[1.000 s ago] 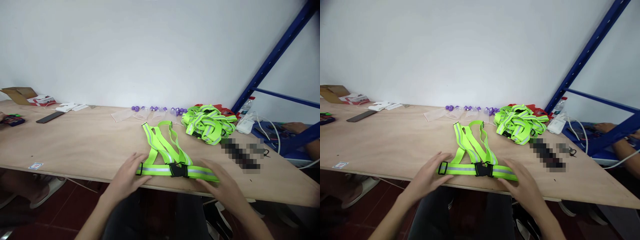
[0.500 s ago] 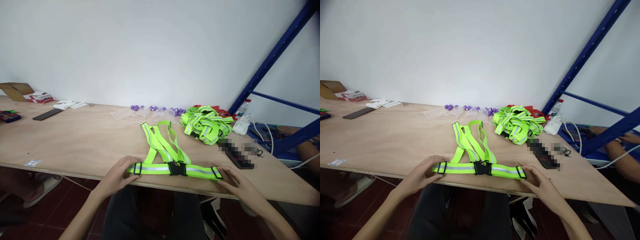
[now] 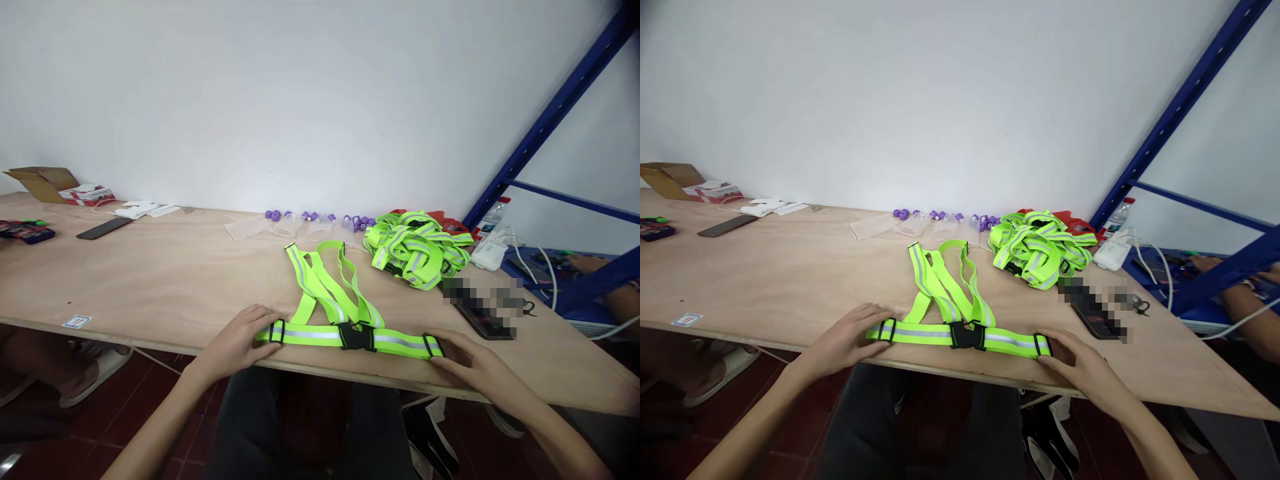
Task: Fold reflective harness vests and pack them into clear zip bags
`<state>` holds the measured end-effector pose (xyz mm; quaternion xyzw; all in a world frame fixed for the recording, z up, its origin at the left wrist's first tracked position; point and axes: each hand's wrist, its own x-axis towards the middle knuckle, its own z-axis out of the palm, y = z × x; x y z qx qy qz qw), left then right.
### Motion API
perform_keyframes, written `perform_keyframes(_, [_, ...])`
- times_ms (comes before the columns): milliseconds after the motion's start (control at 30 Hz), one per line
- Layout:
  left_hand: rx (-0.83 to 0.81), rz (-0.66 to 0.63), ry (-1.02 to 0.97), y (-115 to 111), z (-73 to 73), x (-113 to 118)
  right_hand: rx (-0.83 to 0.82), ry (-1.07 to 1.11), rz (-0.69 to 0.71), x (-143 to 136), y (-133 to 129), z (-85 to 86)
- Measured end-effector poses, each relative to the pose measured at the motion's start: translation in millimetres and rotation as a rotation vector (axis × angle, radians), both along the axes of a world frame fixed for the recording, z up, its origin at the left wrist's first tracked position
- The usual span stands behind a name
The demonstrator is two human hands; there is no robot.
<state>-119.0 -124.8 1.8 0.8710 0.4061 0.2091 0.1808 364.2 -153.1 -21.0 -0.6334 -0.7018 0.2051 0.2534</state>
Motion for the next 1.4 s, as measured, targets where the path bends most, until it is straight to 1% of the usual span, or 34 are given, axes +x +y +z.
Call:
perform_keyframes(100, [-0.013,0.014,0.012,0.9,5.4,-1.6,-0.003,0.066,-0.021,1.0,0.5,-1.4])
perform_keyframes(200, [-0.028,0.022,0.001,1.8,6.7,-4.0,-0.020,0.261,-0.075,6.7,1.3,-13.0])
perform_keyframes(333, [-0.050,0.038,-0.047,2.6,1.2,-6.2,-0.032,0.567,-0.147,10.7,2.4,-29.0])
perform_keyframes(433, [-0.079,0.049,-0.078,3.6,-3.3,-8.9,-0.077,0.646,-0.170,7.7,3.3,-30.0])
perform_keyframes(500, [-0.100,0.057,-0.092,4.6,-5.1,-12.9,-0.087,0.583,-0.144,5.0,3.9,-24.6])
perform_keyframes(667, [-0.140,0.063,-0.086,8.2,-7.1,-27.6,-0.061,0.157,-0.043,-4.1,0.1,2.5])
perform_keyframes(767, [-0.141,0.048,-0.060,11.1,-7.4,-34.5,-0.072,-0.010,-0.003,-11.8,-5.5,15.3])
perform_keyframes(833, [-0.120,0.034,-0.049,13.3,-7.0,-37.9,-0.073,-0.056,0.029,-15.1,-8.7,17.3])
perform_keyframes(967, [-0.083,0.019,-0.019,15.3,-6.1,-41.0,-0.057,-0.071,0.075,-16.3,-12.3,11.4])
perform_keyframes(1067, [-0.089,0.016,0.010,15.6,-6.9,-39.7,-0.039,-0.083,0.120,-17.8,-12.9,8.0])
perform_keyframes(1167, [-0.103,0.023,0.040,17.6,-6.9,-38.1,-0.042,-0.107,0.145,-21.7,-12.2,9.7])
perform_keyframes(1233, [-0.110,0.031,0.070,20.0,-2.5,-38.5,-0.075,-0.122,0.153,-24.0,-10.9,13.8])
perform_keyframes(1300, [-0.091,0.056,0.084,21.9,8.7,-38.7,-0.101,-0.135,0.159,-25.3,-8.4,19.6])
perform_keyframes(1333, [-0.059,0.071,0.076,22.1,17.3,-37.5,-0.103,-0.140,0.164,-25.7,-6.8,22.5])
perform_keyframes(1400, [0.044,0.080,0.031,20.4,39.2,-29.5,-0.063,-0.149,0.170,-27.1,-3.2,27.0])
